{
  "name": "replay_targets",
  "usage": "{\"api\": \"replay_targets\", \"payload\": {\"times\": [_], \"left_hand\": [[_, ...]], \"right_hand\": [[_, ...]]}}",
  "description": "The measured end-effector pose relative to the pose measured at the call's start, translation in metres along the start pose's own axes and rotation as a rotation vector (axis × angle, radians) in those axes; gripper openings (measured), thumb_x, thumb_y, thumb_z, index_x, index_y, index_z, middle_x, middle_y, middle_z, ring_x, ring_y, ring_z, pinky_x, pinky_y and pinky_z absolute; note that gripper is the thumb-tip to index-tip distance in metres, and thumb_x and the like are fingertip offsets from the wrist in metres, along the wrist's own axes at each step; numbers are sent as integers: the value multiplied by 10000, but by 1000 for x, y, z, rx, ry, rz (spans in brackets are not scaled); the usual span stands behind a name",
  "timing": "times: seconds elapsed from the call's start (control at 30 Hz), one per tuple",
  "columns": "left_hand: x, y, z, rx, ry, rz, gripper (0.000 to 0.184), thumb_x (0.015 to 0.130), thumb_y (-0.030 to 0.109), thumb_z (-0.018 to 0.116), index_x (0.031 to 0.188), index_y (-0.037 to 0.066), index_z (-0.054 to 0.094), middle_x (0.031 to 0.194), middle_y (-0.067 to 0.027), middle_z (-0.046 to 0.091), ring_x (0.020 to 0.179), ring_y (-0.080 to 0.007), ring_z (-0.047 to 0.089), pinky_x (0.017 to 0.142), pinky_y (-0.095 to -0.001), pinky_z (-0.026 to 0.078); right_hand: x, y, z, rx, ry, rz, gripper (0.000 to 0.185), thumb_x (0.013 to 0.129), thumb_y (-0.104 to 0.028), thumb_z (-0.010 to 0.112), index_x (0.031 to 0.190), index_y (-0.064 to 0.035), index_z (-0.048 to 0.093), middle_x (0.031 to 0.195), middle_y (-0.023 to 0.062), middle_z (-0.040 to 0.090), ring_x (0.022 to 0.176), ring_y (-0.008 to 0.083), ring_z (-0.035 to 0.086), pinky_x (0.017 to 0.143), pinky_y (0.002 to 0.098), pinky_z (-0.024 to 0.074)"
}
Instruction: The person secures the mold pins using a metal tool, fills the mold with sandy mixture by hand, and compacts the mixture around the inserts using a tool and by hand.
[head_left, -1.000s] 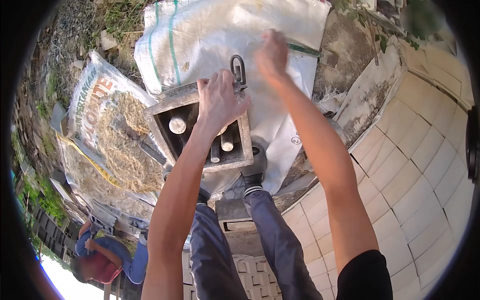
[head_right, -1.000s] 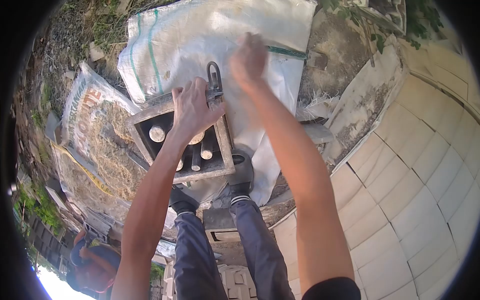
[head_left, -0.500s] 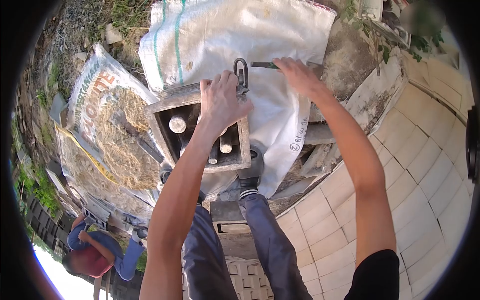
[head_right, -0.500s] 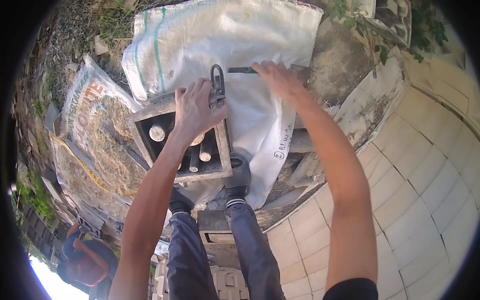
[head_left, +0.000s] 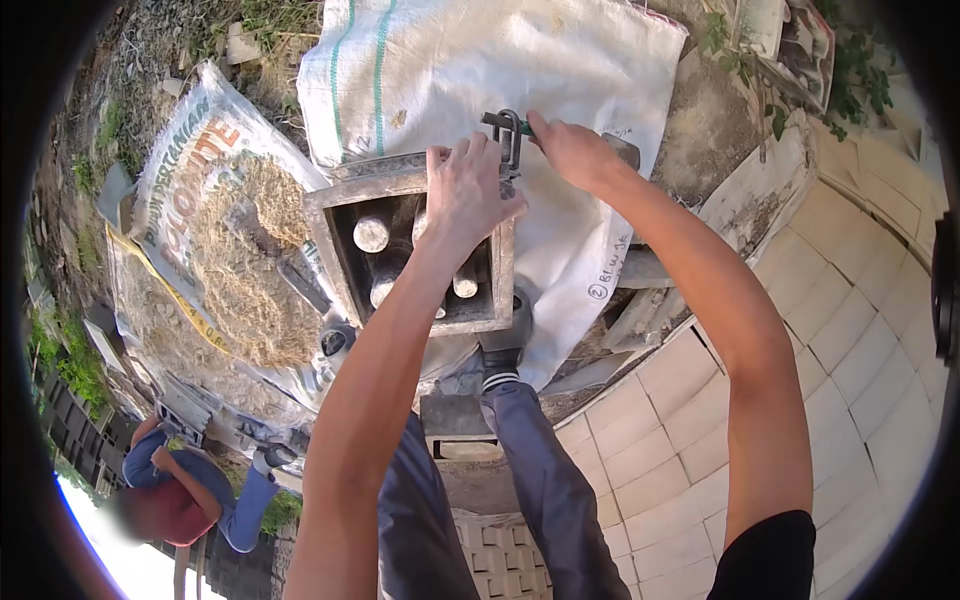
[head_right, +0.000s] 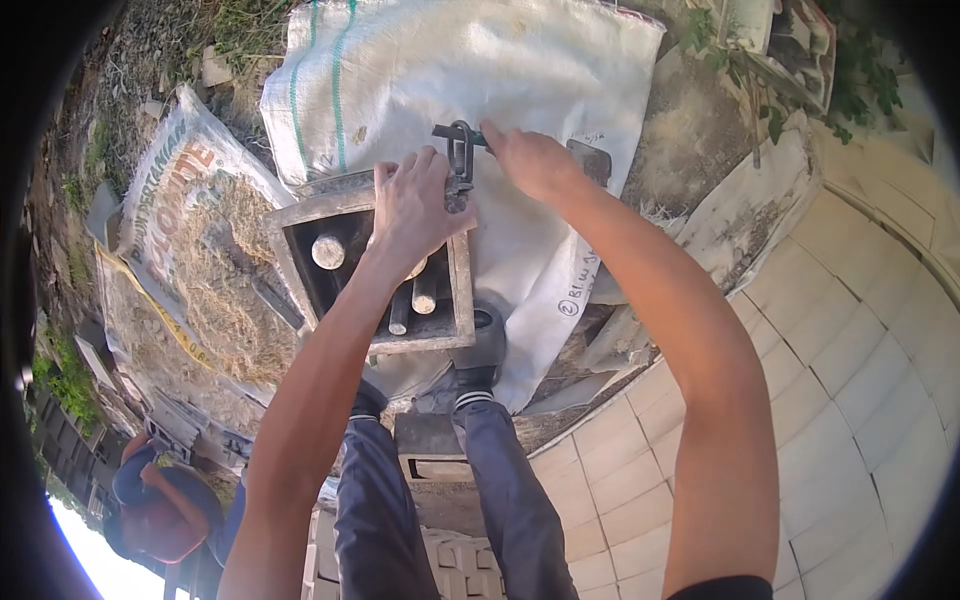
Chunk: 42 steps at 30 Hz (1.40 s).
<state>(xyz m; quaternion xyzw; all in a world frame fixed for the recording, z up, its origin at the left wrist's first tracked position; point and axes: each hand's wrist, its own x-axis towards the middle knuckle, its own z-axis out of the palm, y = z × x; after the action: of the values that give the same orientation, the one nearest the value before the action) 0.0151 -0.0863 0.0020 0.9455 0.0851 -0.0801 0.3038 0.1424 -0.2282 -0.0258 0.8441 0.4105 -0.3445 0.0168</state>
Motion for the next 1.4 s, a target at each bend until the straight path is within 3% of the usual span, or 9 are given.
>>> {"api": "replay_targets", "payload": {"times": [0.43, 0.73, 0.93, 1.03, 1.1, 1.13, 1.2, 1.33, 1.4], "left_hand": [[-3, -5, 3, -11, 17, -3, 532, 579, 357, 829, 945, 59, 583, 932, -47, 542, 932, -214, 535, 861, -411, 360], [0, -2, 6, 54, 6, -27, 527, 596, 381, 812, 949, 62, 586, 915, -35, 548, 926, -188, 538, 827, -382, 368], [-1, -2, 9, 38, -38, -55, 470, 625, 372, 783, 952, 90, 596, 919, -26, 552, 938, -173, 542, 816, -363, 370], [1, -5, 9, 27, -19, -43, 421, 627, 357, 783, 925, 114, 610, 919, -23, 552, 943, -167, 541, 809, -353, 368], [-2, -6, 12, 4, -11, -38, 393, 629, 349, 782, 906, 125, 616, 920, -22, 552, 945, -165, 541, 806, -347, 367], [-1, -4, 12, 29, 2, -48, 394, 631, 344, 786, 909, 121, 618, 931, -23, 556, 954, -163, 541, 810, -348, 365], [-2, -3, 9, 54, -47, -59, 450, 633, 347, 803, 953, 104, 603, 961, -29, 563, 976, -173, 541, 825, -357, 359], [-3, -4, 7, -4, 0, -35, 505, 624, 365, 812, 982, 88, 587, 954, -34, 557, 981, -186, 538, 834, -362, 357], [-4, -2, 4, 4, -7, -61, 532, 611, 383, 819, 979, 80, 582, 953, -34, 551, 985, -194, 535, 844, -366, 356]], "right_hand": [[5, -18, -37, -162, -187, 7, 265, 864, -27, 457, 1127, -32, 426, 813, 201, 666, 778, 341, 679, 621, 437, 548], [24, -57, -59, -558, -438, 121, 488, 780, -65, 673, 1187, 4, 413, 863, 113, 695, 841, 287, 701, 616, 429, 567], [48, -51, -21, -722, -500, 396, 392, 837, -95, 621, 1211, -53, 512, 1042, 123, 681, 865, 264, 685, 709, 399, 566], [59, -61, -38, -868, -675, -217, 332, 829, -142, 638, 1155, -83, 619, 1065, 112, 679, 870, 260, 681, 724, 394, 561], [62, -132, -71, -712, -818, 622, 286, 793, -141, 648, 1065, -56, 672, 1023, 124, 691, 891, 263, 680, 734, 378, 555], [56, -124, -72, -710, -818, 612, 286, 793, -141, 648, 1065, -56, 672, 1023, 124, 691, 891, 263, 680, 734, 378, 555], [33, -99, -87, -751, -512, -106, 212, 758, -147, 681, 955, -80, 716, 992, 139, 699, 902, 264, 673, 738, 375, 544], [30, -96, -116, -667, -550, 99, 292, 754, -218, 682, 991, -49, 705, 986, 146, 697, 901, 282, 670, 762, 408, 536], [15, -90, -144, -639, -687, 46, 538, 714, -210, 705, 1182, 6, 550, 968, 171, 688, 880, 284, 675, 708, 384, 537]]}}
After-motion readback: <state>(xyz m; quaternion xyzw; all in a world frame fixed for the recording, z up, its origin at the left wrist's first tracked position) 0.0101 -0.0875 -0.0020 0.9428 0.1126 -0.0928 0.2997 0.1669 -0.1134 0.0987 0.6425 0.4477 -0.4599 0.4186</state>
